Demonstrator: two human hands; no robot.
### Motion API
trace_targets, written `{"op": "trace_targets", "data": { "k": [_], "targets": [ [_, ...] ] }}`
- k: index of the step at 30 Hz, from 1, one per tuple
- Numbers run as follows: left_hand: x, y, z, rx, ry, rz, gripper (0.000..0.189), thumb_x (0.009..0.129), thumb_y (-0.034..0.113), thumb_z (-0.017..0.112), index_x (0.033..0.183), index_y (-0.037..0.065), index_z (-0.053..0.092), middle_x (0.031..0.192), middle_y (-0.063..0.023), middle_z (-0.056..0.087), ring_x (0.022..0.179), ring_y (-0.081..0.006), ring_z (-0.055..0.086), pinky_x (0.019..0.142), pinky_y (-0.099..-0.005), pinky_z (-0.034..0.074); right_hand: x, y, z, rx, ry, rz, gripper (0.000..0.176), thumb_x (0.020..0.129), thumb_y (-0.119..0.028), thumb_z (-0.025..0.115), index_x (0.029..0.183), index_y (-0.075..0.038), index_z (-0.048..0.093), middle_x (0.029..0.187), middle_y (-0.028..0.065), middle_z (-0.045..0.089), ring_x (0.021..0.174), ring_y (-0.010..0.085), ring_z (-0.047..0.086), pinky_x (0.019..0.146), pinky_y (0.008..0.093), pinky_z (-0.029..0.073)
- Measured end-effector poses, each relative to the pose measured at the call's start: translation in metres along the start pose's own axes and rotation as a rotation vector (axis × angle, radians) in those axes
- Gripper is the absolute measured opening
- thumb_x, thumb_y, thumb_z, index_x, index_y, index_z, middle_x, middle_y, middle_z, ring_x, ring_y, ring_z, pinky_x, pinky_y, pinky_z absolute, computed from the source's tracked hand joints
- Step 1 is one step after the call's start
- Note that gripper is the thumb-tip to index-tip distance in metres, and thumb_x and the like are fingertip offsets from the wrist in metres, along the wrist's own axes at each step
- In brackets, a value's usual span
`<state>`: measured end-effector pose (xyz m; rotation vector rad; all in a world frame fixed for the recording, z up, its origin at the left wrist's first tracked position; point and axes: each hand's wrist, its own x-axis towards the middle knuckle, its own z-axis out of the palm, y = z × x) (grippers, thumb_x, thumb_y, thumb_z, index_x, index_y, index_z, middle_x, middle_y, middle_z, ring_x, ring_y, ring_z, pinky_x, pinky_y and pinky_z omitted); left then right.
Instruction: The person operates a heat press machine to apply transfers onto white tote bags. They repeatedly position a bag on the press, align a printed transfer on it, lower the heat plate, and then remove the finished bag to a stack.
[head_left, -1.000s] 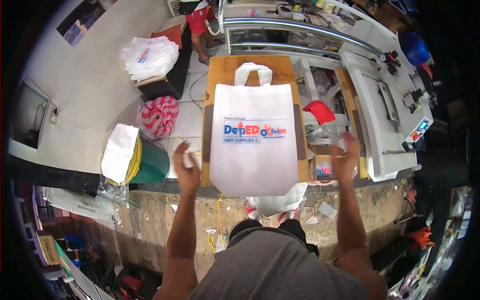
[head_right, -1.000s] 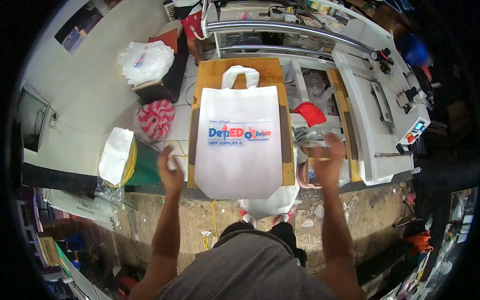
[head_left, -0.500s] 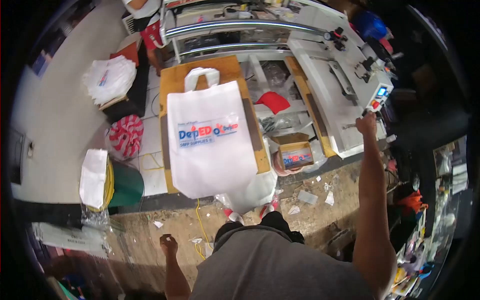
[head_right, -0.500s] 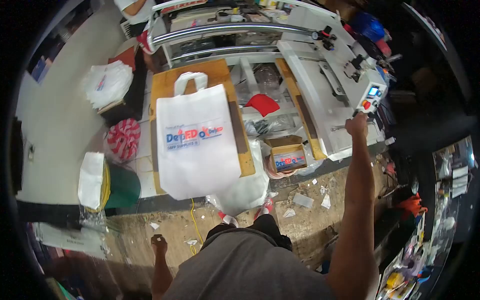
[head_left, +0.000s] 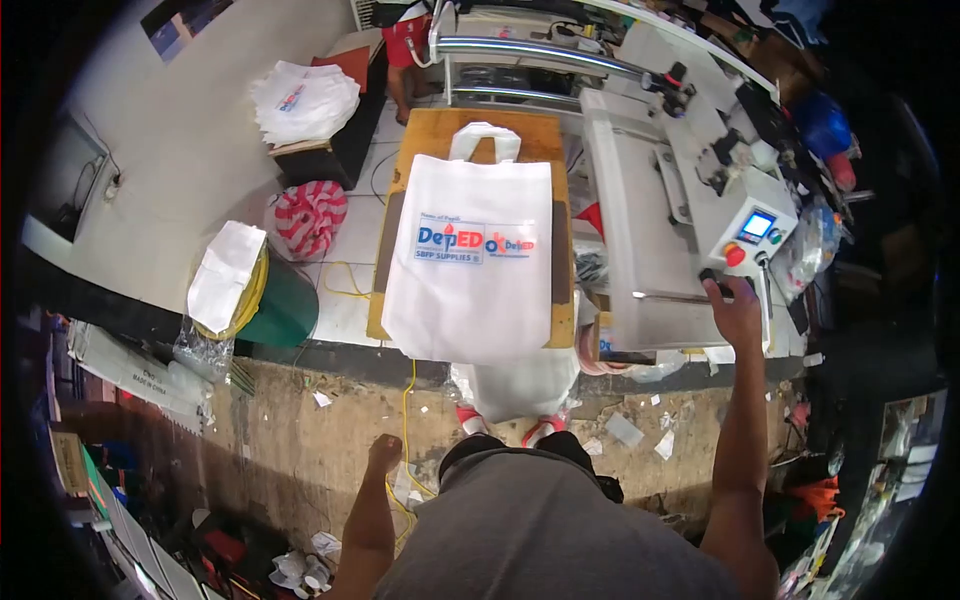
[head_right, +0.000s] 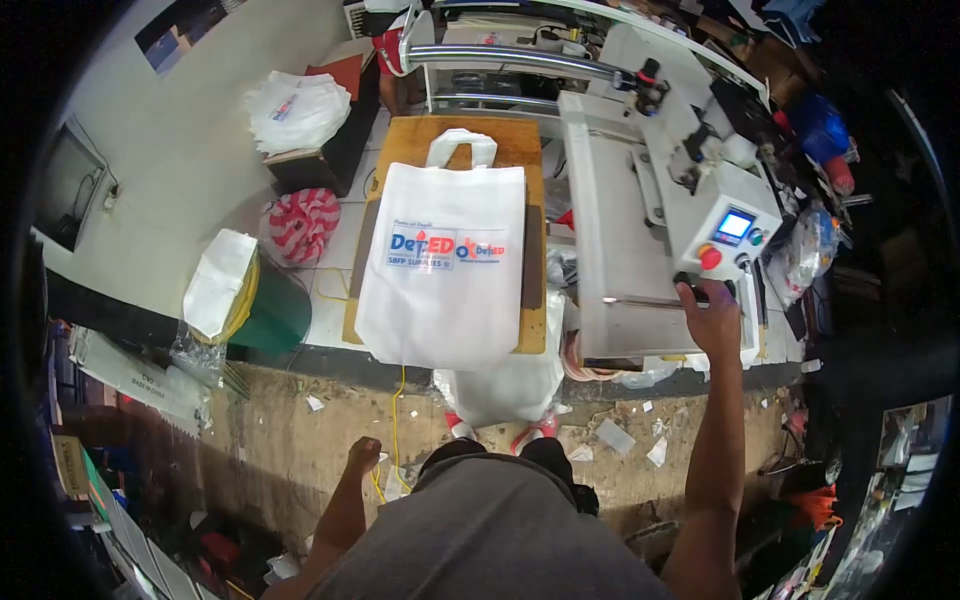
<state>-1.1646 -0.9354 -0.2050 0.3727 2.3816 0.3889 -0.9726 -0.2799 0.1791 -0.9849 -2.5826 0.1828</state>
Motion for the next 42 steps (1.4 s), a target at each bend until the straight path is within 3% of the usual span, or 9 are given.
{"op": "trace_targets", "data": {
  "k": [19, 24, 26, 28, 34, 36, 37, 40, 42],
  "targets": [
    [-0.103, 0.009, 0.089, -0.467, 0.251, -0.375, 0.024, 0.086, 0.027, 0.057, 0.093, 0.008, 0.068, 0.092, -0.0183, 0.07, 0.089, -0.0366, 0.068, 0.076, -0.043, 0.054, -0.005, -0.186, 0.052, 0.389, -0.228, -0.607, 0.043, 0.088, -0.024, 0.065, 0.125, -0.005, 0.052, 0.121, 0.0173, 0.057, 0.102, 0.0392, 0.06, 0.087, 0.0454, 0.051],
    [-0.184, 0.006, 0.185, -0.422, 0.19, -0.374, 0.017, 0.081, 0.02, 0.057, 0.074, 0.005, 0.063, 0.074, -0.0164, 0.066, 0.071, -0.0364, 0.064, 0.063, -0.0451, 0.049, -0.031, -0.141, 0.032, 0.79, -0.048, -0.677, 0.034, 0.086, -0.016, 0.066, 0.116, -0.003, 0.058, 0.11, 0.0157, 0.062, 0.091, 0.0319, 0.066, 0.078, 0.0403, 0.053],
    [-0.209, -0.02, 0.259, -0.478, 0.284, -0.243, 0.014, 0.079, 0.017, 0.058, 0.07, 0.006, 0.062, 0.07, -0.0142, 0.065, 0.065, -0.0337, 0.062, 0.061, -0.0453, 0.048, -0.046, -0.082, 0.041, 1.046, -0.275, -0.505, 0.015, 0.086, -0.012, 0.065, 0.096, 0.0, 0.064, 0.085, 0.0126, 0.066, 0.073, 0.0243, 0.065, 0.066, 0.033, 0.051],
    [-0.253, 0.021, 0.264, -0.622, -0.005, -0.489, 0.012, 0.08, 0.017, 0.061, 0.08, 0.006, 0.067, 0.08, -0.0126, 0.069, 0.08, -0.0267, 0.068, 0.07, -0.042, 0.053, -0.07, -0.024, 0.083, 0.962, -0.605, -0.279, 0.011, 0.09, -0.01, 0.064, 0.089, 0.001, 0.064, 0.075, 0.0122, 0.066, 0.075, 0.0133, 0.066, 0.065, 0.0277, 0.049],
    [-0.328, 0.112, 0.285, -0.411, -0.242, -0.622, 0.03, 0.088, 0.032, 0.063, 0.102, 0.007, 0.069, 0.09, -0.0128, 0.072, 0.087, -0.0243, 0.07, 0.076, -0.0367, 0.055, -0.157, 0.068, 0.292, 0.61, -0.695, -0.071, 0.03, 0.082, -0.026, 0.071, 0.079, 0.002, 0.062, 0.07, 0.0157, 0.066, 0.068, 0.0298, 0.067, 0.064, 0.0378, 0.051],
    [-0.347, 0.14, 0.269, -0.421, 0.063, -0.427, 0.026, 0.091, 0.028, 0.062, 0.095, 0.003, 0.067, 0.086, -0.0098, 0.07, 0.073, -0.0169, 0.069, 0.064, -0.0321, 0.055, -0.175, 0.073, 0.356, 0.466, -0.632, 0.011, 0.045, 0.077, -0.036, 0.075, 0.092, 0.005, 0.062, 0.081, 0.0219, 0.068, 0.079, 0.0388, 0.068, 0.071, 0.0435, 0.053],
    [-0.35, 0.14, 0.264, -0.675, -0.004, -0.615, 0.032, 0.092, 0.029, 0.061, 0.111, 0.004, 0.066, 0.094, -0.0107, 0.072, 0.081, -0.0175, 0.07, 0.066, -0.0319, 0.055, -0.182, 0.071, 0.383, 0.469, -0.642, 0.019, 0.045, 0.077, -0.036, 0.075, 0.092, 0.005, 0.062, 0.081, 0.0219, 0.068, 0.079, 0.0388, 0.068, 0.071, 0.0435, 0.053],
    [-0.367, 0.191, 0.22, -0.693, 0.051, -0.79, 0.025, 0.091, 0.024, 0.06, 0.104, 0.005, 0.069, 0.087, -0.0113, 0.071, 0.078, -0.0216, 0.07, 0.068, -0.0338, 0.055, -0.191, 0.054, 0.437, 0.329, -0.611, 0.2, 0.07, 0.073, -0.04, 0.08, 0.116, 0.009, 0.053, 0.107, 0.0287, 0.064, 0.099, 0.0424, 0.064, 0.084, 0.0439, 0.053],
    [-0.404, 0.146, 0.267, -0.751, 0.147, -0.676, 0.027, 0.09, 0.024, 0.068, 0.109, 0.006, 0.065, 0.092, -0.0083, 0.07, 0.078, -0.0168, 0.07, 0.059, -0.0277, 0.053, -0.194, 0.034, 0.454, 0.145, -0.562, 0.388, 0.095, 0.067, -0.045, 0.084, 0.13, 0.011, 0.04, 0.131, 0.0323, 0.05, 0.117, 0.0437, 0.054, 0.096, 0.0437, 0.048]
  ]
}}
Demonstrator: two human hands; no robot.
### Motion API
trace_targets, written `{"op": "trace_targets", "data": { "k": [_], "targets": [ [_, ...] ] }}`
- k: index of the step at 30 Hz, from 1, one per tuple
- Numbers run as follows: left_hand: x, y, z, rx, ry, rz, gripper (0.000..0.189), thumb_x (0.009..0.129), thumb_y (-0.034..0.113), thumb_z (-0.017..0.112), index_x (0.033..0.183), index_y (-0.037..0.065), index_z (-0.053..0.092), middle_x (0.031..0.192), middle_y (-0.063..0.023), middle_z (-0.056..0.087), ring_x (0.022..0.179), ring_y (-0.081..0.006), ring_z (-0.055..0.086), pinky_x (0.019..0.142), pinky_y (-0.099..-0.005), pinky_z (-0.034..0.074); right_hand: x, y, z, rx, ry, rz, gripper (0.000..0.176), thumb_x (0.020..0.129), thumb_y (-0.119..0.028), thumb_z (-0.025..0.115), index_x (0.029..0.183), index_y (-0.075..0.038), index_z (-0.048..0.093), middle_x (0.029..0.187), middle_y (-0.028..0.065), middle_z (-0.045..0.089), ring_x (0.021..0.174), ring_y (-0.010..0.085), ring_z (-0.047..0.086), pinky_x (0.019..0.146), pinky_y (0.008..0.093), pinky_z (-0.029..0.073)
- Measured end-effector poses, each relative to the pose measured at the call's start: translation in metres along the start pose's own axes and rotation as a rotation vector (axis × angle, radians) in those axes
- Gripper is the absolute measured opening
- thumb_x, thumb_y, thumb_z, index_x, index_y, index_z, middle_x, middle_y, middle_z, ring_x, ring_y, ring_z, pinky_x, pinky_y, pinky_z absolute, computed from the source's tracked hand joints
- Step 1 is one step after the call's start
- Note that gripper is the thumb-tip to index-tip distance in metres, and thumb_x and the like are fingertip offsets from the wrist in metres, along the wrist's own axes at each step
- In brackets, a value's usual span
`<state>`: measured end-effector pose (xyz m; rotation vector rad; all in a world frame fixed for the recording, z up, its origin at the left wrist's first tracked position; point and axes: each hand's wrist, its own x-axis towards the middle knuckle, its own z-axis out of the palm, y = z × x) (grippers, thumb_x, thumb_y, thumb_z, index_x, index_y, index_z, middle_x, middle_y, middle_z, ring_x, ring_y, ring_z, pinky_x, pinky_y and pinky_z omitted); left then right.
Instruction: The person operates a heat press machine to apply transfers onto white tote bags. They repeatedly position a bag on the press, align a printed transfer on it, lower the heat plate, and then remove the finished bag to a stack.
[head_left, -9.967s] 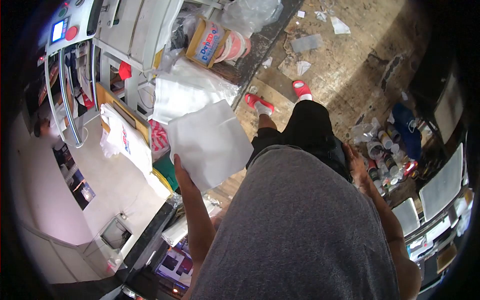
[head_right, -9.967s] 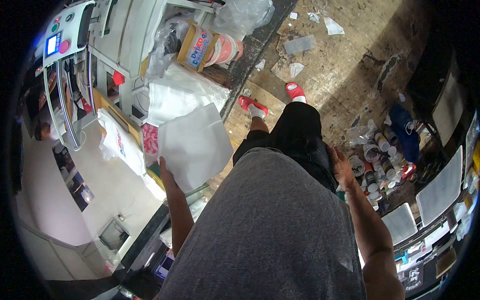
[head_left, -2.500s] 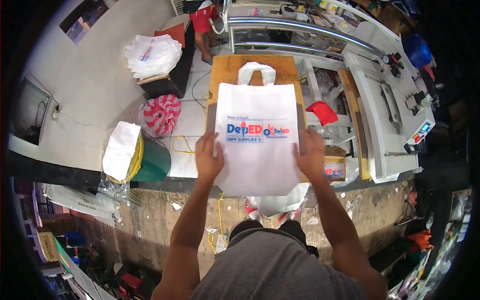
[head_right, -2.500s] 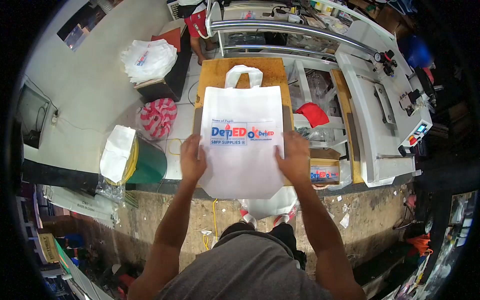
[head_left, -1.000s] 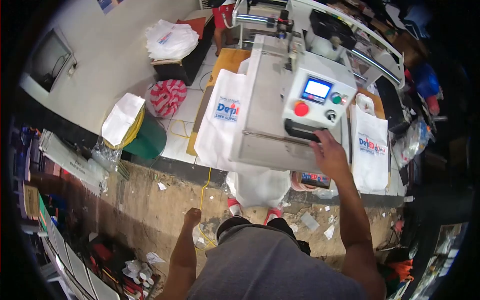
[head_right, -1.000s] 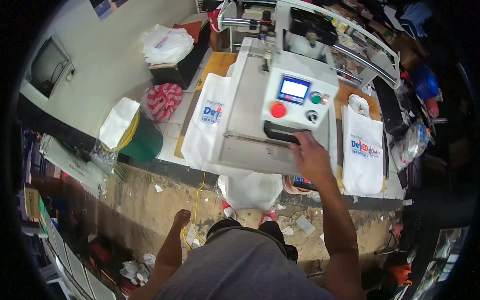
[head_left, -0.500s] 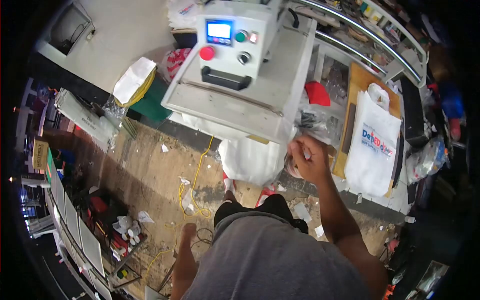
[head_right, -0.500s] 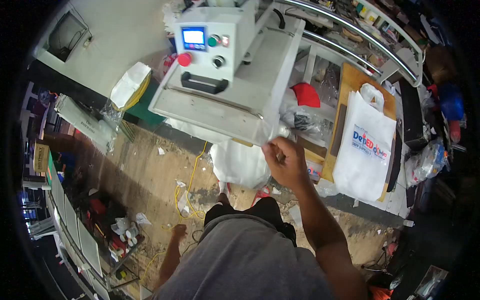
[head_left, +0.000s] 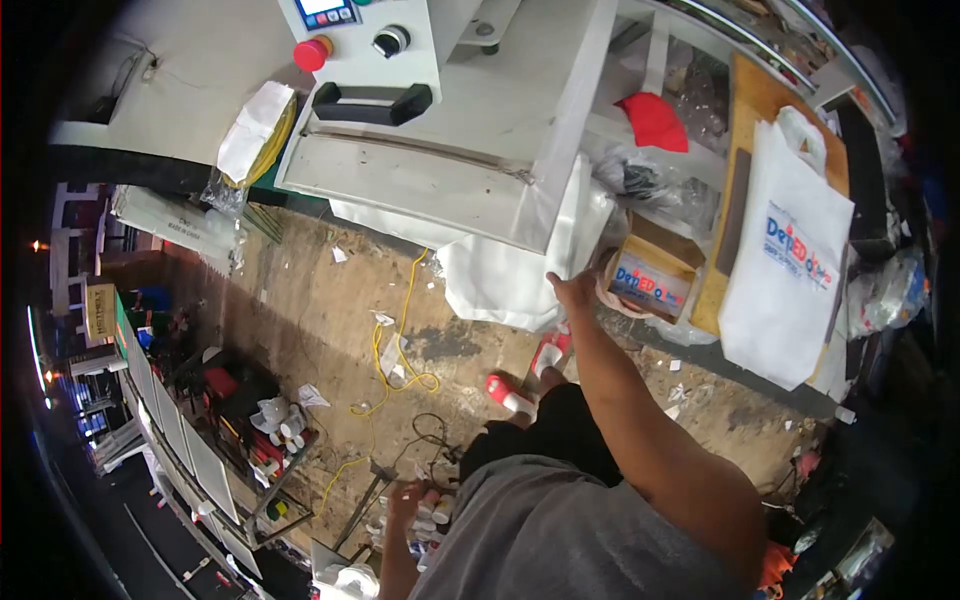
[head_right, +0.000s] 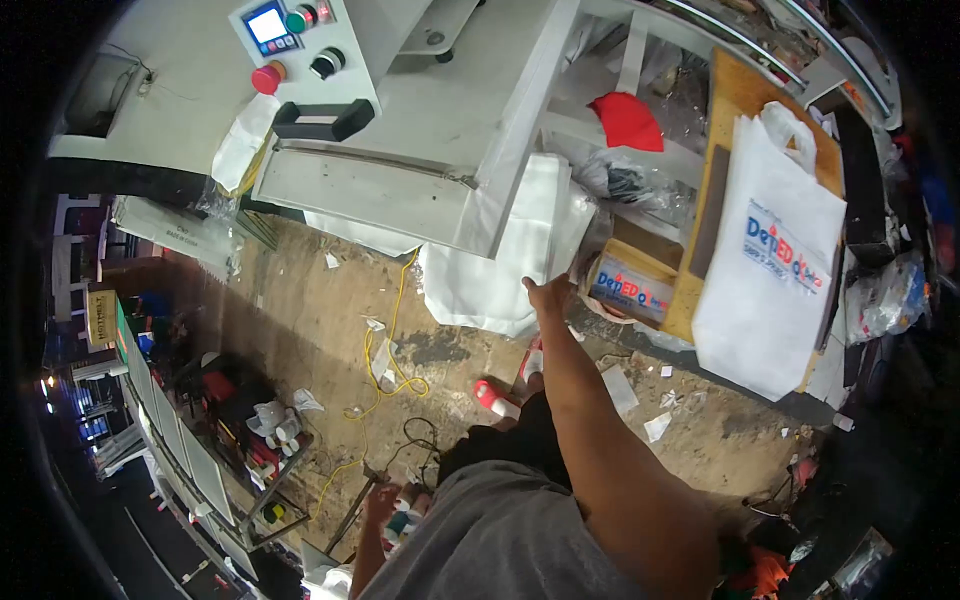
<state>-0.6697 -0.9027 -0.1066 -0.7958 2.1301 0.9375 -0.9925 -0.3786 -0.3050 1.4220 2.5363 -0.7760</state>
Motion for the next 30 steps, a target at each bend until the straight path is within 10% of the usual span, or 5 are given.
{"op": "trace_targets", "data": {
  "k": [12, 20, 23, 25, 30],
  "targets": [
    [-0.102, -0.064, 0.013, -0.058, -0.079, -0.31, 0.034, 0.085, 0.029, 0.07, 0.109, 0.006, 0.065, 0.101, -0.0137, 0.071, 0.095, -0.0247, 0.069, 0.08, -0.0365, 0.054, -0.002, 0.0, 0.031, 0.086, 0.071, -0.021, 0.04, 0.075, -0.025, 0.065, 0.097, 0.008, 0.057, 0.109, 0.0295, 0.063, 0.104, 0.0414, 0.062, 0.091, 0.0438, 0.05],
    [-0.047, -0.144, 0.019, 0.174, -0.066, 0.042, 0.029, 0.087, 0.029, 0.066, 0.105, 0.007, 0.068, 0.096, -0.0097, 0.072, 0.088, -0.0198, 0.07, 0.077, -0.0342, 0.054, 0.007, 0.027, -0.009, -0.064, 0.179, -0.4, 0.038, 0.077, -0.04, 0.063, 0.073, -0.003, 0.069, 0.09, 0.0176, 0.071, 0.081, 0.0362, 0.068, 0.076, 0.0435, 0.054],
    [-0.042, -0.125, 0.014, 0.085, 0.023, 0.165, 0.028, 0.088, 0.029, 0.065, 0.102, 0.006, 0.069, 0.095, -0.0108, 0.073, 0.089, -0.0191, 0.07, 0.078, -0.0338, 0.055, 0.007, 0.031, -0.026, 0.586, 0.201, -0.258, 0.023, 0.077, -0.028, 0.069, 0.085, -0.007, 0.069, 0.086, 0.0152, 0.071, 0.079, 0.0348, 0.068, 0.073, 0.041, 0.053],
    [-0.042, -0.093, 0.005, 0.121, -0.007, 0.191, 0.029, 0.088, 0.029, 0.064, 0.105, 0.007, 0.069, 0.096, -0.0107, 0.073, 0.092, -0.02, 0.07, 0.079, -0.0349, 0.055, 0.008, 0.03, -0.047, 0.755, -0.337, 0.019, 0.021, 0.076, -0.023, 0.071, 0.088, -0.006, 0.069, 0.089, 0.0198, 0.07, 0.083, 0.0362, 0.068, 0.074, 0.0423, 0.053],
    [-0.042, -0.048, -0.001, 0.126, 0.087, 0.359, 0.025, 0.09, 0.027, 0.063, 0.106, 0.009, 0.068, 0.097, -0.0139, 0.072, 0.092, -0.0272, 0.07, 0.078, -0.0349, 0.055, 0.014, 0.057, -0.044, 0.527, 0.049, -0.164, 0.028, 0.079, -0.029, 0.067, 0.088, -0.003, 0.069, 0.085, 0.024, 0.069, 0.087, 0.0407, 0.067, 0.076, 0.0466, 0.053]
  ]
}}
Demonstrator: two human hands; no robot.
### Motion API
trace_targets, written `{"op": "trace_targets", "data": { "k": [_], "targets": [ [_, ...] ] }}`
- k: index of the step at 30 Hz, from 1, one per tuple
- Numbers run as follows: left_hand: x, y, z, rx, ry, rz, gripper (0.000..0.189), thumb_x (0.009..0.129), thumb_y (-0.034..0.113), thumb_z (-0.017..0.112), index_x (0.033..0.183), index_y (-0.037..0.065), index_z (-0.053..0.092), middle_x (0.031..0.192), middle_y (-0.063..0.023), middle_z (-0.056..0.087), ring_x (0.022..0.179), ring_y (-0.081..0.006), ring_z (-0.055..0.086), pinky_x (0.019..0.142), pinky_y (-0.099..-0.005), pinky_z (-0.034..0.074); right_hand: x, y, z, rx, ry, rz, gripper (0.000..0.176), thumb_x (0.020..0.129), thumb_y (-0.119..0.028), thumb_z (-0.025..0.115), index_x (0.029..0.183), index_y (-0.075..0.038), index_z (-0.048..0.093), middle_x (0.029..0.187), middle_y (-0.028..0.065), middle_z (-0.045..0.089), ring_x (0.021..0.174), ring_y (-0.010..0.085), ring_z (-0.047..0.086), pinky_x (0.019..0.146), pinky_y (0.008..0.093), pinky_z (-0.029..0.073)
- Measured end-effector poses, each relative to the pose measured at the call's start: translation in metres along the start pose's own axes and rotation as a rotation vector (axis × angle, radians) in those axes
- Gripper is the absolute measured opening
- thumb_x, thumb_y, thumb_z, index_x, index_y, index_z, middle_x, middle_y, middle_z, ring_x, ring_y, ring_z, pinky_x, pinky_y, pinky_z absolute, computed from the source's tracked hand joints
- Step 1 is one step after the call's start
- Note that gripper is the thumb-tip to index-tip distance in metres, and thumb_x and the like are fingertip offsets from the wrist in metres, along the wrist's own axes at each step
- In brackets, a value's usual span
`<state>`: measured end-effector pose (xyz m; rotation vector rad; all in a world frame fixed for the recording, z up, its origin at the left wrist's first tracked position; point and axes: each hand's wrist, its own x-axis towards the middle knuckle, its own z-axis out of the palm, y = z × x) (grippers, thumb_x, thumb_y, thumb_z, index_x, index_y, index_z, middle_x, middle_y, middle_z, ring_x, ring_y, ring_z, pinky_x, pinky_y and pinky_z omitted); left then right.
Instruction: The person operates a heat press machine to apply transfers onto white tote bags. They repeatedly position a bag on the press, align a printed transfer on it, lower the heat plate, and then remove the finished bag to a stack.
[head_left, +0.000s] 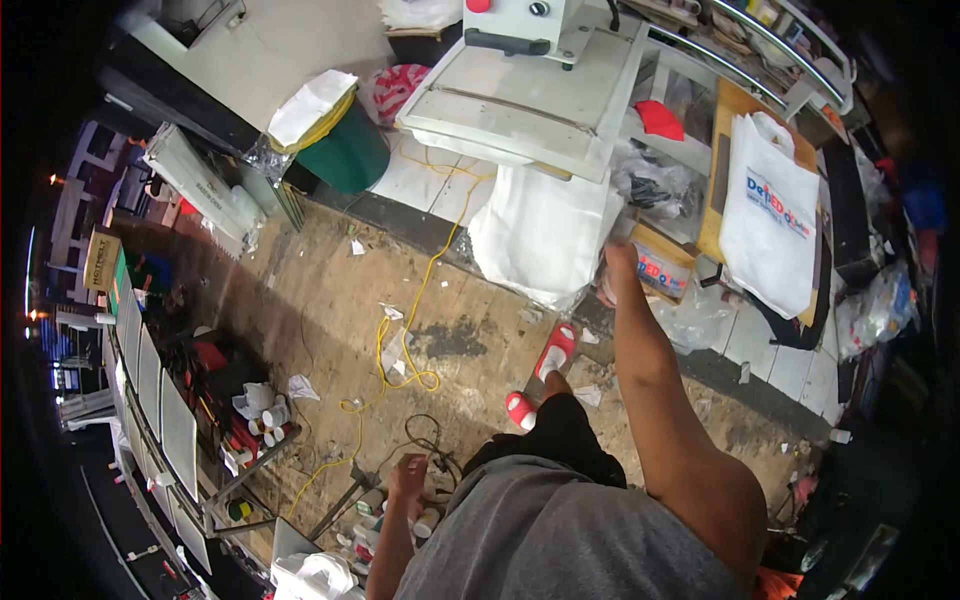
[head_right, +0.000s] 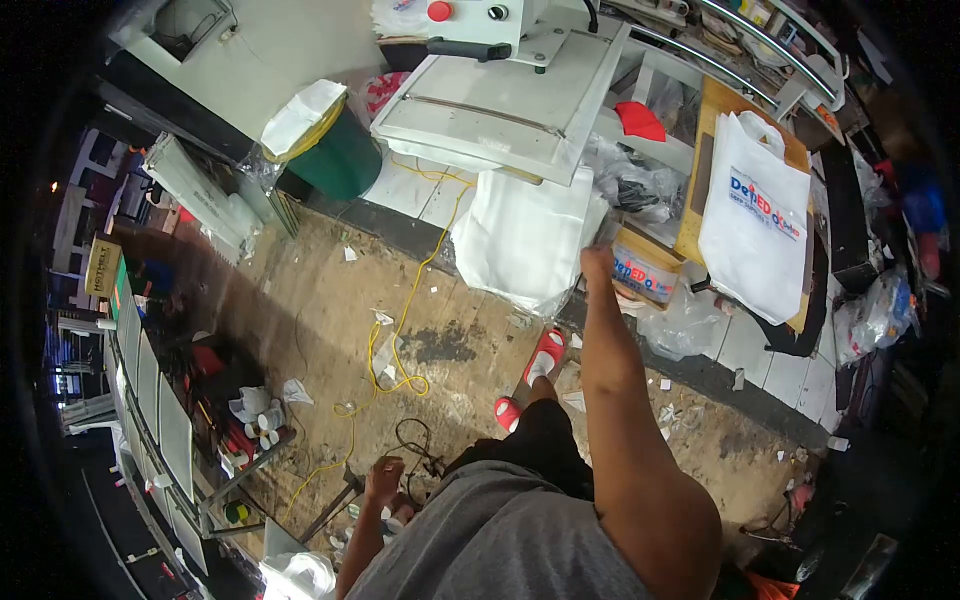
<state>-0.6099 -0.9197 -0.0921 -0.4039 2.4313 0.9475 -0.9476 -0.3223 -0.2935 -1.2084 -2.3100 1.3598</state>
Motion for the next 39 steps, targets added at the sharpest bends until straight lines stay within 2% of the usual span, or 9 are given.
{"op": "trace_targets", "data": {
  "k": [8, 10, 15, 16, 18, 22, 30, 35, 39],
  "targets": [
    [-0.011, -0.032, 0.005, -0.016, -0.053, 0.003, 0.026, 0.089, 0.029, 0.063, 0.104, 0.008, 0.068, 0.096, -0.0136, 0.072, 0.092, -0.0255, 0.071, 0.077, -0.0362, 0.054, -0.067, 0.018, -0.019, -0.418, -0.025, 0.015, 0.041, 0.08, -0.042, 0.065, 0.085, -0.002, 0.071, 0.082, 0.0196, 0.071, 0.082, 0.0367, 0.069, 0.074, 0.0454, 0.053],
    [-0.034, -0.042, -0.002, 0.034, -0.132, -0.346, 0.026, 0.088, 0.03, 0.066, 0.103, 0.009, 0.068, 0.092, -0.013, 0.072, 0.089, -0.0245, 0.071, 0.076, -0.036, 0.054, -0.07, 0.039, 0.002, -0.448, -0.063, 0.003, 0.043, 0.079, -0.047, 0.064, 0.088, -0.006, 0.073, 0.09, 0.0203, 0.071, 0.088, 0.0383, 0.067, 0.079, 0.0463, 0.053],
    [-0.077, -0.194, 0.024, 0.036, -0.131, -0.263, 0.032, 0.086, 0.032, 0.07, 0.104, 0.006, 0.068, 0.088, -0.0097, 0.073, 0.085, -0.0198, 0.07, 0.074, -0.035, 0.053, -0.071, 0.052, 0.047, -0.605, -0.063, -0.014, 0.068, 0.072, -0.056, 0.071, 0.096, 0.007, 0.064, 0.1, 0.0279, 0.067, 0.101, 0.0388, 0.064, 0.089, 0.0449, 0.05],
    [-0.087, -0.163, 0.015, -0.198, -0.18, -0.55, 0.031, 0.086, 0.03, 0.07, 0.104, 0.005, 0.068, 0.09, -0.0103, 0.073, 0.087, -0.0197, 0.069, 0.074, -0.0345, 0.054, -0.07, 0.054, 0.055, -0.607, -0.074, -0.004, 0.068, 0.072, -0.056, 0.071, 0.096, 0.007, 0.064, 0.1, 0.0279, 0.067, 0.101, 0.0388, 0.064, 0.089, 0.0449, 0.05],
    [-0.095, -0.156, 0.013, 0.048, -0.204, -0.478, 0.029, 0.086, 0.026, 0.07, 0.105, 0.004, 0.067, 0.092, -0.0112, 0.072, 0.087, -0.0203, 0.069, 0.075, -0.0338, 0.054, -0.075, 0.056, 0.076, -0.62, 0.173, 0.08, 0.074, 0.068, -0.055, 0.075, 0.108, 0.005, 0.058, 0.107, 0.0269, 0.065, 0.103, 0.0405, 0.064, 0.091, 0.0444, 0.05],
    [-0.096, -0.112, 0.007, -0.147, -0.18, -0.476, 0.026, 0.086, 0.024, 0.071, 0.103, 0.005, 0.068, 0.093, -0.0116, 0.072, 0.086, -0.0207, 0.07, 0.076, -0.033, 0.055, -0.083, 0.022, 0.072, -0.631, 0.1, 0.216, 0.08, 0.066, -0.056, 0.076, 0.112, 0.006, 0.054, 0.113, 0.0269, 0.063, 0.104, 0.0381, 0.064, 0.09, 0.0425, 0.053],
    [-0.052, -0.101, 0.002, -0.226, -0.191, -0.378, 0.03, 0.085, 0.021, 0.07, 0.107, 0.001, 0.065, 0.096, -0.0116, 0.071, 0.091, -0.0202, 0.069, 0.079, -0.0324, 0.054, -0.059, 0.018, 0.057, -0.341, -0.205, 0.303, 0.048, 0.073, -0.035, 0.073, 0.105, -0.001, 0.061, 0.107, 0.0173, 0.066, 0.092, 0.0342, 0.067, 0.081, 0.0446, 0.055],
    [-0.016, -0.08, -0.004, -0.204, -0.266, -0.308, 0.031, 0.09, 0.017, 0.065, 0.113, -0.002, 0.061, 0.095, -0.0147, 0.068, 0.086, -0.0235, 0.069, 0.071, -0.0337, 0.058, -0.083, -0.029, 0.028, 0.871, -0.403, 0.412, 0.034, 0.078, -0.008, 0.068, 0.11, 0.003, 0.06, 0.095, 0.0129, 0.066, 0.09, 0.0247, 0.067, 0.075, 0.0413, 0.058],
    [0.013, -0.037, -0.003, -0.407, -0.283, -0.428, 0.036, 0.091, 0.024, 0.064, 0.121, 0.007, 0.057, 0.104, -0.0101, 0.065, 0.089, -0.0218, 0.067, 0.067, -0.0309, 0.054, -0.124, -0.095, -0.024, 0.928, -0.478, 0.302, 0.036, 0.082, -0.002, 0.065, 0.115, 0.002, 0.053, 0.105, 0.0141, 0.062, 0.092, 0.0252, 0.065, 0.078, 0.0418, 0.057]
  ]
}}
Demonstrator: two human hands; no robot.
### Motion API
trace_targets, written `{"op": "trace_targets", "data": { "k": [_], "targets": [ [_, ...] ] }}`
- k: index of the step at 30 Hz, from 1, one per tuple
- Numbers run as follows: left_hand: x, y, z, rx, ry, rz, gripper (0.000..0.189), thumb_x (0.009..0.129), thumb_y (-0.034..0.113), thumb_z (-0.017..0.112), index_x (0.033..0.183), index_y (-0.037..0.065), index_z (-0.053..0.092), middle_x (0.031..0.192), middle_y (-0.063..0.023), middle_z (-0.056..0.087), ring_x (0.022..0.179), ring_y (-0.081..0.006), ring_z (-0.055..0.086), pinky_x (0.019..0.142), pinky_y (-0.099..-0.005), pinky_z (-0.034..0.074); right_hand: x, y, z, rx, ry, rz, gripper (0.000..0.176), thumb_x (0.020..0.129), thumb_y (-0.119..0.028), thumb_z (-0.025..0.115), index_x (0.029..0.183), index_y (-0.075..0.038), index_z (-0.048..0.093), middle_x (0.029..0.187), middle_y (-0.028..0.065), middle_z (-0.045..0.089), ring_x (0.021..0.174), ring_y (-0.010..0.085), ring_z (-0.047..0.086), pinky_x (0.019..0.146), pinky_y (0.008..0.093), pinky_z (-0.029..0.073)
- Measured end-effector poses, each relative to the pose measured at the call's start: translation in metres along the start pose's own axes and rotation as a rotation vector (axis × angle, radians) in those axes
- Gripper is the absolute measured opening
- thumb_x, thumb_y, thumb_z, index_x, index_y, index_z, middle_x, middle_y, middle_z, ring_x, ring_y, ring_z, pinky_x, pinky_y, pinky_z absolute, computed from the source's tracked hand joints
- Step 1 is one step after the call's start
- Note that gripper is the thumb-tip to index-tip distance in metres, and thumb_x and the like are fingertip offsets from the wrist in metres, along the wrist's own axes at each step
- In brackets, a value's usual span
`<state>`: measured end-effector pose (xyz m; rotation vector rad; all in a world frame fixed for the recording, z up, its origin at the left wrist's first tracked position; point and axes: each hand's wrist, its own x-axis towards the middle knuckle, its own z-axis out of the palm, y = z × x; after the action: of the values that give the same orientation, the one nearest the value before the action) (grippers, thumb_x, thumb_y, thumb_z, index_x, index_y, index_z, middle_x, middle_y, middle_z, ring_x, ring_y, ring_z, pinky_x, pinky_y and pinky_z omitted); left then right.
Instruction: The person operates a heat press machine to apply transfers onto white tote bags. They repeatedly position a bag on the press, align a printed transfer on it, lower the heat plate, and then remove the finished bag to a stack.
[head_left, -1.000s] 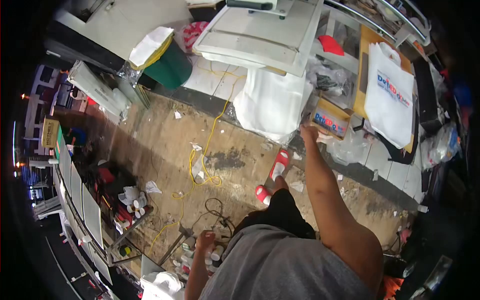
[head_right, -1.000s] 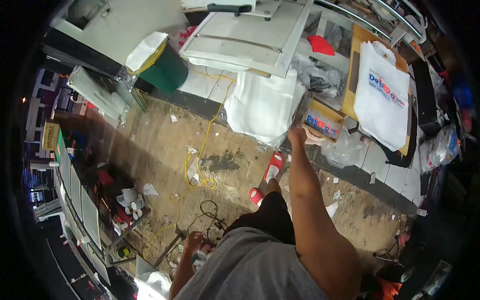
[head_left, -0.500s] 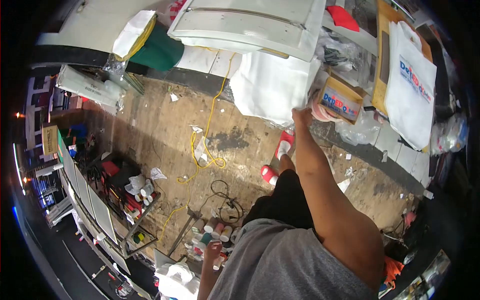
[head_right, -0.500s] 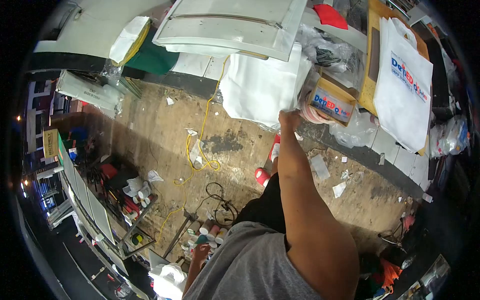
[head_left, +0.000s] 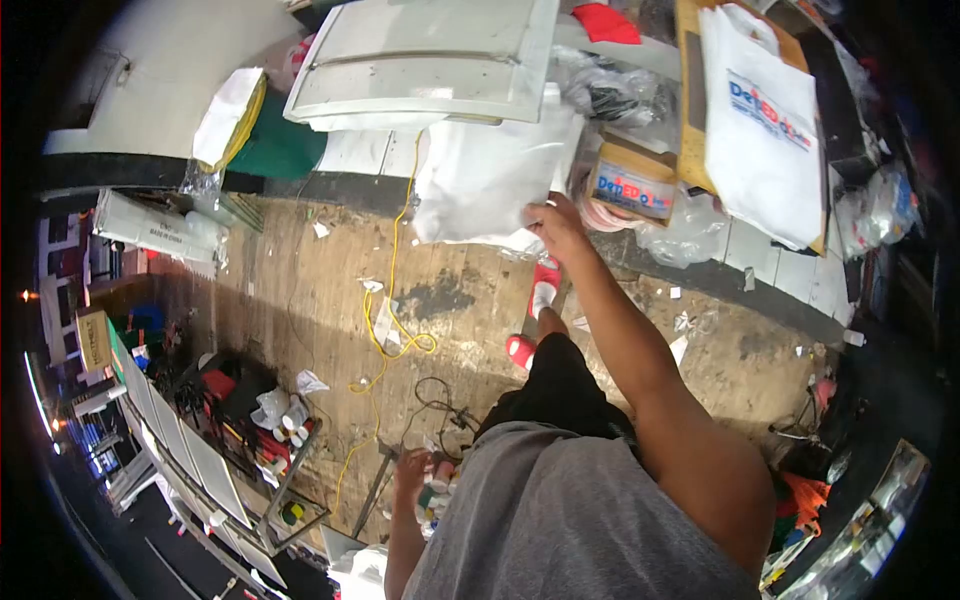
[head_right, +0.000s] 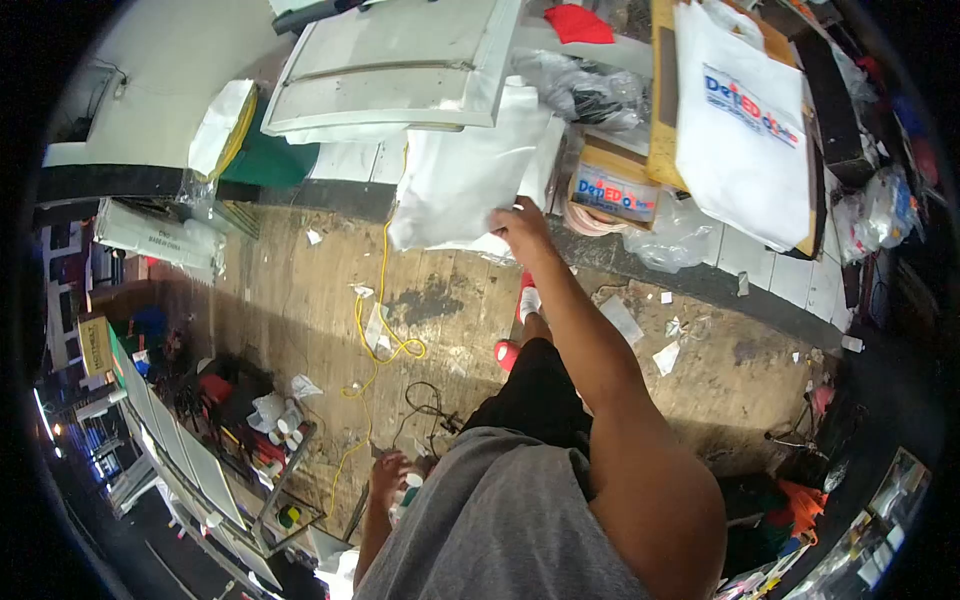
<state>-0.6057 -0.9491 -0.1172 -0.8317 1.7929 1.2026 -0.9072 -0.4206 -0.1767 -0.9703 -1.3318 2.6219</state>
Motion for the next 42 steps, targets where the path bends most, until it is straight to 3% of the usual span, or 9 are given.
{"op": "trace_targets", "data": {
  "k": [3, 7, 10, 13, 17, 18, 24, 29, 42],
  "targets": [
    [-0.012, 0.077, 0.033, -0.369, 0.026, 0.002, 0.041, 0.097, 0.036, 0.054, 0.127, 0.008, 0.051, 0.113, -0.0139, 0.064, 0.093, -0.0258, 0.066, 0.078, -0.0394, 0.055, -0.059, -0.033, 0.009, 0.117, -0.081, 0.056, 0.045, 0.082, 0.002, 0.063, 0.124, 0.002, 0.047, 0.107, 0.0159, 0.062, 0.094, 0.0247, 0.065, 0.08, 0.0415, 0.057],
    [-0.023, 0.156, 0.065, -0.66, -0.258, 0.158, 0.067, 0.095, 0.062, 0.041, 0.139, 0.012, 0.038, 0.137, -0.0209, 0.05, 0.11, -0.0359, 0.06, 0.087, -0.049, 0.052, -0.16, -0.073, 0.012, 0.153, -0.272, 0.079, 0.046, 0.083, 0.002, 0.062, 0.127, 0.001, 0.047, 0.111, 0.0132, 0.063, 0.097, 0.0236, 0.065, 0.084, 0.0392, 0.055],
    [-0.038, 0.202, 0.068, -0.741, -0.539, 0.228, 0.08, 0.091, 0.069, 0.04, 0.143, 0.009, 0.034, 0.141, -0.0237, 0.046, 0.116, -0.0382, 0.057, 0.091, -0.0508, 0.05, -0.228, -0.091, 0.011, 0.179, -0.394, 0.146, 0.05, 0.084, 0.002, 0.061, 0.131, 0.0, 0.045, 0.114, 0.0116, 0.062, 0.1, 0.0223, 0.064, 0.088, 0.0374, 0.054],
    [-0.047, 0.221, 0.071, -0.914, -0.594, 0.183, 0.091, 0.088, 0.073, 0.04, 0.147, 0.005, 0.027, 0.141, -0.0252, 0.045, 0.118, -0.0385, 0.056, 0.095, -0.0505, 0.048, -0.27, -0.077, 0.001, 0.184, -0.53, 0.197, 0.055, 0.084, 0.001, 0.06, 0.136, 0.0, 0.041, 0.12, 0.0111, 0.06, 0.106, 0.0212, 0.062, 0.093, 0.0362, 0.051],
    [-0.038, 0.209, 0.061, -0.433, -0.565, 0.427, 0.08, 0.094, 0.053, 0.049, 0.149, 0.002, 0.023, 0.133, -0.0222, 0.052, 0.118, -0.0338, 0.055, 0.098, -0.0495, 0.046, -0.303, -0.055, -0.005, 0.043, -0.583, 0.272, 0.056, 0.084, -0.001, 0.061, 0.137, -0.001, 0.041, 0.116, 0.0088, 0.059, 0.106, 0.0188, 0.059, 0.091, 0.0347, 0.05],
    [-0.043, 0.212, 0.062, -0.517, -0.499, 0.325, 0.066, 0.095, 0.028, 0.055, 0.148, 0.003, 0.026, 0.125, -0.0203, 0.057, 0.113, -0.0315, 0.059, 0.096, -0.0456, 0.048, -0.304, -0.044, -0.008, 0.041, -0.587, 0.297, 0.057, 0.084, -0.001, 0.06, 0.137, -0.001, 0.04, 0.114, 0.008, 0.058, 0.104, 0.0178, 0.059, 0.089, 0.0345, 0.05],
    [-0.065, 0.205, 0.037, -0.296, -0.429, 0.403, 0.058, 0.088, -0.001, 0.054, 0.143, 0.006, 0.036, 0.124, -0.0168, 0.058, 0.112, -0.0243, 0.059, 0.095, -0.0359, 0.049, -0.325, -0.027, -0.008, 0.029, -0.603, 0.304, 0.053, 0.084, 0.004, 0.059, 0.134, 0.0, 0.043, 0.112, 0.0069, 0.058, 0.103, 0.0167, 0.059, 0.089, 0.0322, 0.05],
    [-0.078, 0.185, 0.012, -0.421, -0.329, 0.483, 0.049, 0.085, -0.004, 0.056, 0.132, 0.004, 0.05, 0.125, -0.0102, 0.058, 0.112, -0.0214, 0.057, 0.097, -0.0332, 0.045, -0.333, -0.018, -0.004, -0.026, -0.585, 0.235, 0.049, 0.082, -0.002, 0.061, 0.128, 0.002, 0.045, 0.104, 0.0059, 0.057, 0.09, 0.0131, 0.058, 0.073, 0.0282, 0.049],
    [-0.119, 0.185, -0.018, -0.624, -0.239, 0.695, 0.038, 0.083, -0.004, 0.058, 0.12, 0.006, 0.052, 0.118, -0.0143, 0.06, 0.108, -0.026, 0.06, 0.097, -0.0409, 0.05, -0.345, -0.005, -0.002, -0.089, -0.652, 0.331, 0.052, 0.091, -0.006, 0.058, 0.138, 0.001, 0.037, 0.112, 0.0101, 0.062, 0.091, 0.014, 0.062, 0.07, 0.027, 0.051]
  ]
}}
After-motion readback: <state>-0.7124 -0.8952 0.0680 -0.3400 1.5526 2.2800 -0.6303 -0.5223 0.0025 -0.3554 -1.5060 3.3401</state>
